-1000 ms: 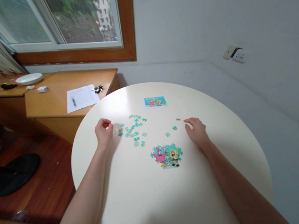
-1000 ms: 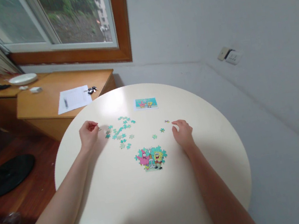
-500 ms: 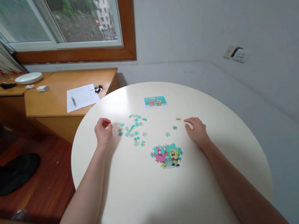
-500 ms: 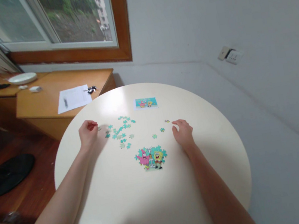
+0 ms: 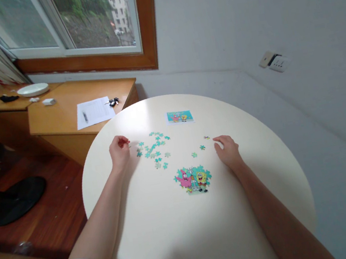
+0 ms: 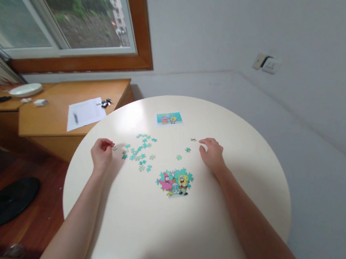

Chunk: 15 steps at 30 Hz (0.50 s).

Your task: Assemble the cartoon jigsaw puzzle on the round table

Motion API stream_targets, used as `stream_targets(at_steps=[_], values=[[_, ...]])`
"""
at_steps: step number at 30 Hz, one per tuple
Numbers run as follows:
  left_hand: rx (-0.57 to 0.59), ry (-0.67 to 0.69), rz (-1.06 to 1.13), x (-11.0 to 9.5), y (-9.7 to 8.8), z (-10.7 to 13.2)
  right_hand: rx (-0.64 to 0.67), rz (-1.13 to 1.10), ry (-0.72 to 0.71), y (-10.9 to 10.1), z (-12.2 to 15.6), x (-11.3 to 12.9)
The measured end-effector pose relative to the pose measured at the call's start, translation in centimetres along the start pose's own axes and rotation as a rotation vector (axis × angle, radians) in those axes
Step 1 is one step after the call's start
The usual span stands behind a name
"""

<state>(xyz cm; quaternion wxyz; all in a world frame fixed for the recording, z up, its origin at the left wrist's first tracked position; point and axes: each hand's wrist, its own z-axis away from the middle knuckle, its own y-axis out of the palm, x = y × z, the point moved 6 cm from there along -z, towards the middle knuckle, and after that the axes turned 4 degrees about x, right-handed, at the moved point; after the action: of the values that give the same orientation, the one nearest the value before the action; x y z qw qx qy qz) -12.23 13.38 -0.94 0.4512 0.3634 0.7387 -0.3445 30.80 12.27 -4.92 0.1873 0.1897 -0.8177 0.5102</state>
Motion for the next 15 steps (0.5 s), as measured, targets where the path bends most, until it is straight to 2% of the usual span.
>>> stream_targets(at_steps=[15], values=[[-0.001, 0.015, 0.030, 0.04, -0.11, -0.15, -0.001, -0.005, -0.012, -0.04, 0.02, -0.04]])
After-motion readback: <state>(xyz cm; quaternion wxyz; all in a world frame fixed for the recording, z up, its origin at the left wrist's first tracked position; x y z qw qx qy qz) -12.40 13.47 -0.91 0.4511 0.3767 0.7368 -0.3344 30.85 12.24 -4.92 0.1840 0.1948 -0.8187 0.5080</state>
